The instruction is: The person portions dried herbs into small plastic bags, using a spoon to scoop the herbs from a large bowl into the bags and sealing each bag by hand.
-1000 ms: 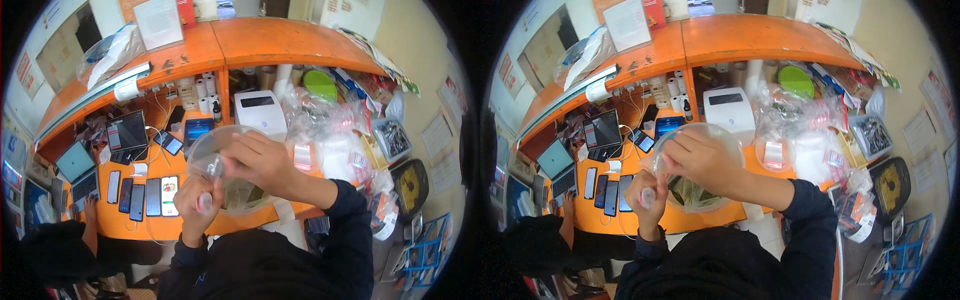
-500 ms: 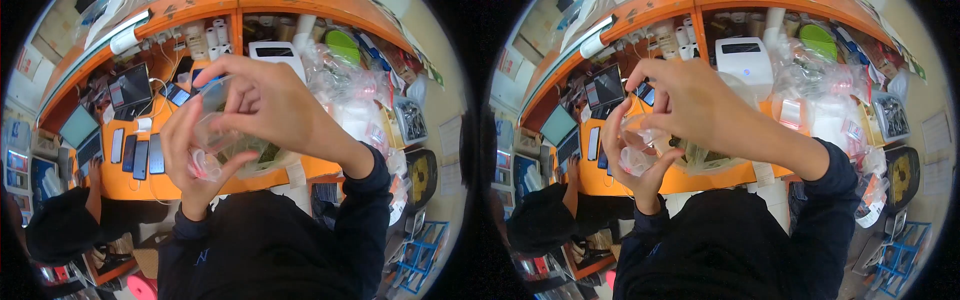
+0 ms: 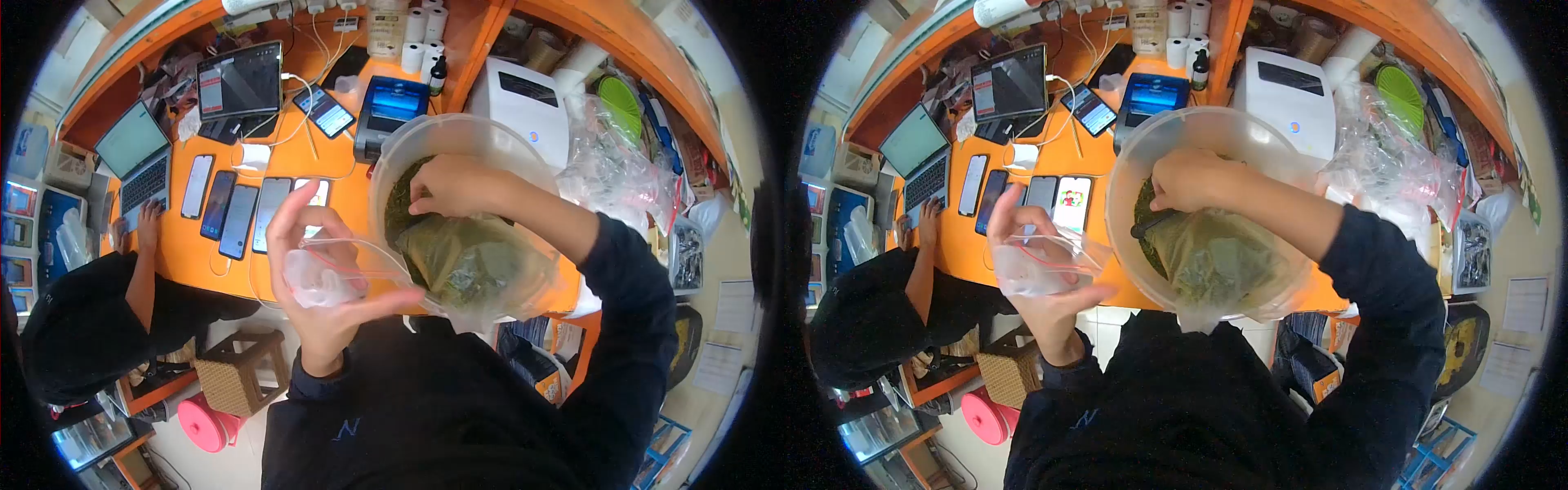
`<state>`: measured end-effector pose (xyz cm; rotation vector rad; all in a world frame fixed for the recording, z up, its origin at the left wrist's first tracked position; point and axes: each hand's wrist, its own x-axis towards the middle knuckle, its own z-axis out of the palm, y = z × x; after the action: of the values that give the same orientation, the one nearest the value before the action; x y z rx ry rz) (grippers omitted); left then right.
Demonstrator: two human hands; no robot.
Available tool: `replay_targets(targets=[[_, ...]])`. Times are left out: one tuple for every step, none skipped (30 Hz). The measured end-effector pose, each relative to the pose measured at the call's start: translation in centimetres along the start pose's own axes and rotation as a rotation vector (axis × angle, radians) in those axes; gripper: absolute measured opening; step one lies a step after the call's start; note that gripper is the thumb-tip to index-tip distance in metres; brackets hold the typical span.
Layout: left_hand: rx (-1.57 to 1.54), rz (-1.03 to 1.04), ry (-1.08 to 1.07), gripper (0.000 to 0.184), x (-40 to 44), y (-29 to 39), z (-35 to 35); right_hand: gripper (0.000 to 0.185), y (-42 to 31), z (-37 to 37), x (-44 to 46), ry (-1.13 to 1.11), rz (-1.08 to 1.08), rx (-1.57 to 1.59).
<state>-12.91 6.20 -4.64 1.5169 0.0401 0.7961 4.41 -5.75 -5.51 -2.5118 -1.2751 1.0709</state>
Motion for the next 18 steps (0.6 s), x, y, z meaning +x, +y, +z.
replay_targets(targets=[[0.054,0.002,0.039,0.094,-0.2,-0.4,0.2,0.026,0.5,0.6,1.3,-0.058,-0.061,-0.069],[0.062,-0.009,0.055,0.091,-0.3,-0.7,0.1,0.027,1.2,1.1,2.6,-0.116,-0.124,-0.138],[0.071,-0.026,0.067,0.091,-0.3,-0.9,0.0,0.028,1.0,1.0,3.1,-0.171,-0.189,-0.211],[0.079,-0.038,0.081,0.092,-0.3,-0.9,-0.1,0.026,0.8,1.0,3.0,-0.147,-0.208,-0.186],[0.086,-0.046,0.099,0.093,-0.2,-0.9,-0.2,0.025,0.7,0.6,2.6,-0.121,-0.228,-0.166],[0.111,0.015,0.066,0.089,-0.3,-1.2,-0.6,0.023,0.3,0.1,2.0,-0.093,-0.251,-0.150],[0.120,0.032,0.071,0.089,-0.3,-1.3,-0.7,0.023,0.4,-0.2,1.3,0.050,-0.316,-0.145],[0.128,0.053,0.075,0.089,-0.3,-1.4,-0.6,0.024,0.9,-0.5,0.3,0.196,-0.382,-0.138],[0.136,0.065,0.077,0.086,-0.2,-1.1,-0.5,0.025,1.1,-0.8,-0.9,0.343,-0.447,-0.129],[0.143,0.076,0.079,0.084,-0.1,-0.9,-0.4,0.024,0.6,-1.6,-2.6,0.465,-0.422,-0.099],[0.157,0.096,0.091,0.082,0.0,-0.5,-0.2,0.024,0.0,-2.4,-4.9,0.587,-0.388,-0.068],[0.167,0.109,0.098,0.080,0.2,0.0,0.0,0.026,0.3,-2.5,-7.1,0.679,-0.316,0.002],[0.166,0.133,0.074,0.080,0.3,0.3,0.2,0.028,0.6,-2.2,-9.4,0.770,-0.235,0.075],[0.166,0.157,0.050,0.080,0.4,0.6,0.3,0.025,0.2,-1.8,-11.9,0.876,-0.210,0.146],[0.164,0.180,0.027,0.080,0.5,1.0,0.5,0.022,-0.3,-1.5,-14.2,0.989,-0.188,0.213],[0.087,0.168,-0.026,0.083,0.6,1.3,0.5,0.021,-0.8,-0.9,-16.6,1.092,-0.150,0.241],[0.063,0.134,-0.044,0.090,0.6,1.3,0.4,0.022,-1.3,0.1,-18.7,1.195,-0.112,0.272],[0.040,0.100,-0.061,0.097,0.6,1.3,0.3,0.022,-1.4,1.3,-20.5,1.279,-0.104,0.268]])
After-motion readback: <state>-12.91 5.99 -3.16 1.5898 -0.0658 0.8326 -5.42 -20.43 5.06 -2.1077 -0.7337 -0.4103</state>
